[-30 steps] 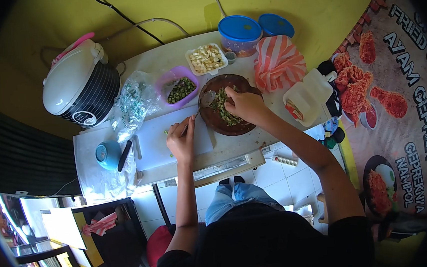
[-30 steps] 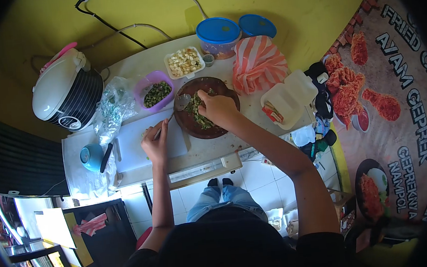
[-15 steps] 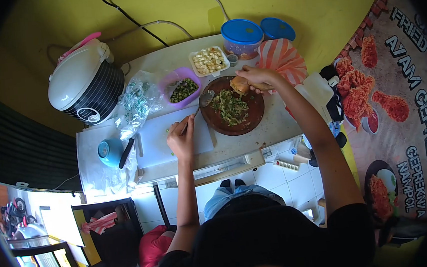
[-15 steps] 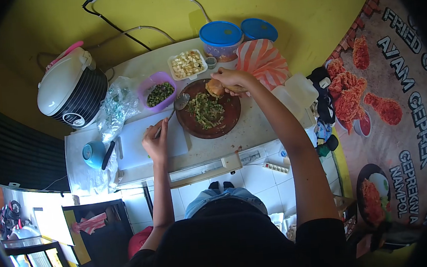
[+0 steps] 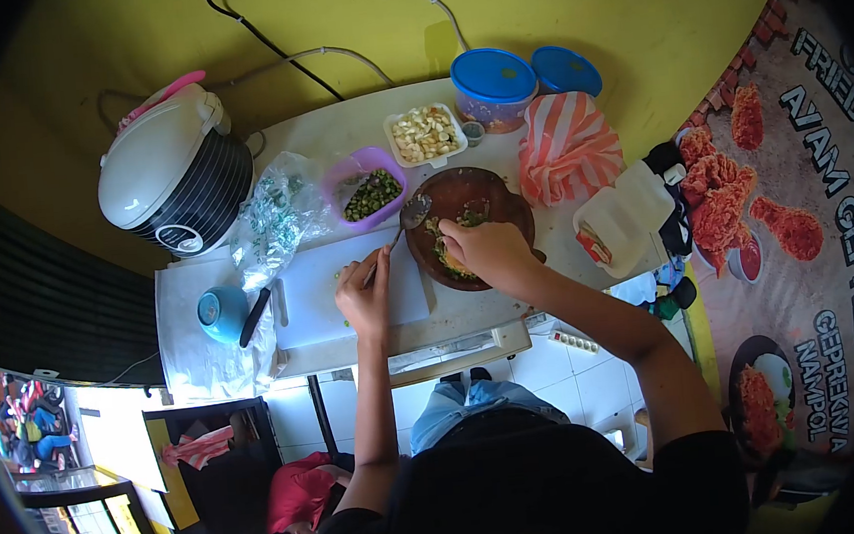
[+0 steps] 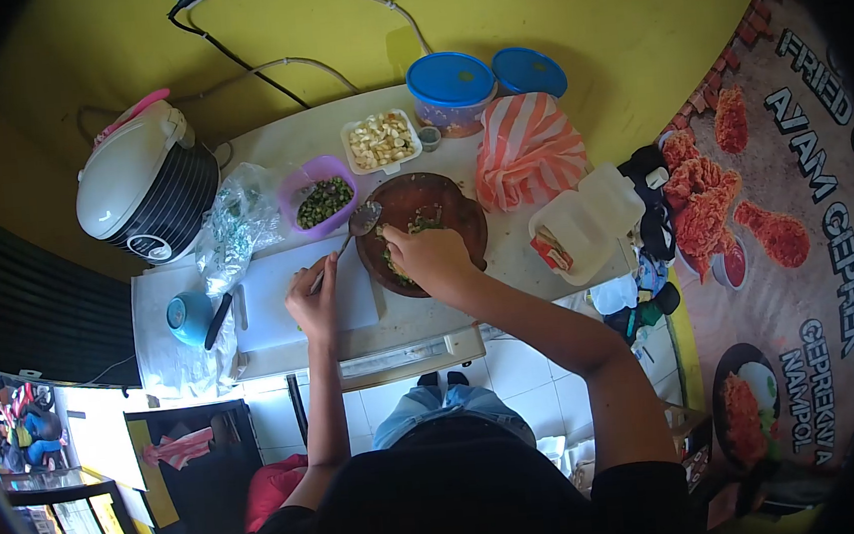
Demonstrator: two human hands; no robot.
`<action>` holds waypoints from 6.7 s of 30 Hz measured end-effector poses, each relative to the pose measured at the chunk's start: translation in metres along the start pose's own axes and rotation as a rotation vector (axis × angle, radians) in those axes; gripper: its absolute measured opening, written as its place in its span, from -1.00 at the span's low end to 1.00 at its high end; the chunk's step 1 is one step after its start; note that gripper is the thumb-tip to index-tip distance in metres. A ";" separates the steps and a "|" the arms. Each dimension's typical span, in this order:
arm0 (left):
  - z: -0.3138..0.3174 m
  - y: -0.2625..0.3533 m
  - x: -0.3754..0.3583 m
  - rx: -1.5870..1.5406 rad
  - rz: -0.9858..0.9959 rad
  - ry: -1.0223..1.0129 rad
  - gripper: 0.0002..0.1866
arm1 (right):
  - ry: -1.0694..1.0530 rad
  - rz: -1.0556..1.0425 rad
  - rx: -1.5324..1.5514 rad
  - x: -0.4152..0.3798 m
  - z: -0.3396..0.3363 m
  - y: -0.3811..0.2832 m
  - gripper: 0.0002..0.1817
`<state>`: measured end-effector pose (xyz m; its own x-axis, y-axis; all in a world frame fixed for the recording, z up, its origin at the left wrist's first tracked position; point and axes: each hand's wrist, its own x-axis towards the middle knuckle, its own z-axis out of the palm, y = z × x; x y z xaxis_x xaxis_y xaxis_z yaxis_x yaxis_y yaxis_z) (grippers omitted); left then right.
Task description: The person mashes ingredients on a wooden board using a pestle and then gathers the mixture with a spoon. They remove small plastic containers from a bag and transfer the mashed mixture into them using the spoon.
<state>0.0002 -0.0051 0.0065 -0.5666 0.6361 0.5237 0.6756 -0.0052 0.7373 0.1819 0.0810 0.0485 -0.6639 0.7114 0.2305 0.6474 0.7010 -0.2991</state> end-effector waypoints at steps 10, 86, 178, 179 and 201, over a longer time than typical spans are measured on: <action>0.001 0.004 -0.001 0.025 0.015 -0.041 -0.88 | 0.031 0.141 -0.075 -0.004 0.000 -0.009 -0.82; -0.024 0.066 -0.059 -0.087 -0.158 -0.267 -0.77 | -0.197 0.526 0.303 -0.016 -0.018 -0.008 -0.53; 0.004 0.033 -0.050 -0.464 -0.275 -0.664 -0.69 | -0.301 0.348 0.760 -0.012 -0.073 0.025 -0.53; -0.004 0.041 -0.043 -0.535 -0.516 -0.798 -0.67 | -0.297 0.344 0.763 -0.015 -0.076 0.023 -0.53; -0.018 0.036 -0.025 -0.798 -0.714 -0.848 -0.60 | -0.063 0.163 0.552 -0.037 -0.077 0.047 -0.54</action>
<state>0.0300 -0.0352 0.0279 -0.0188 0.9602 -0.2786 -0.2564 0.2647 0.9296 0.2661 0.0913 0.0973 -0.6037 0.7921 0.0906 0.4634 0.4410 -0.7686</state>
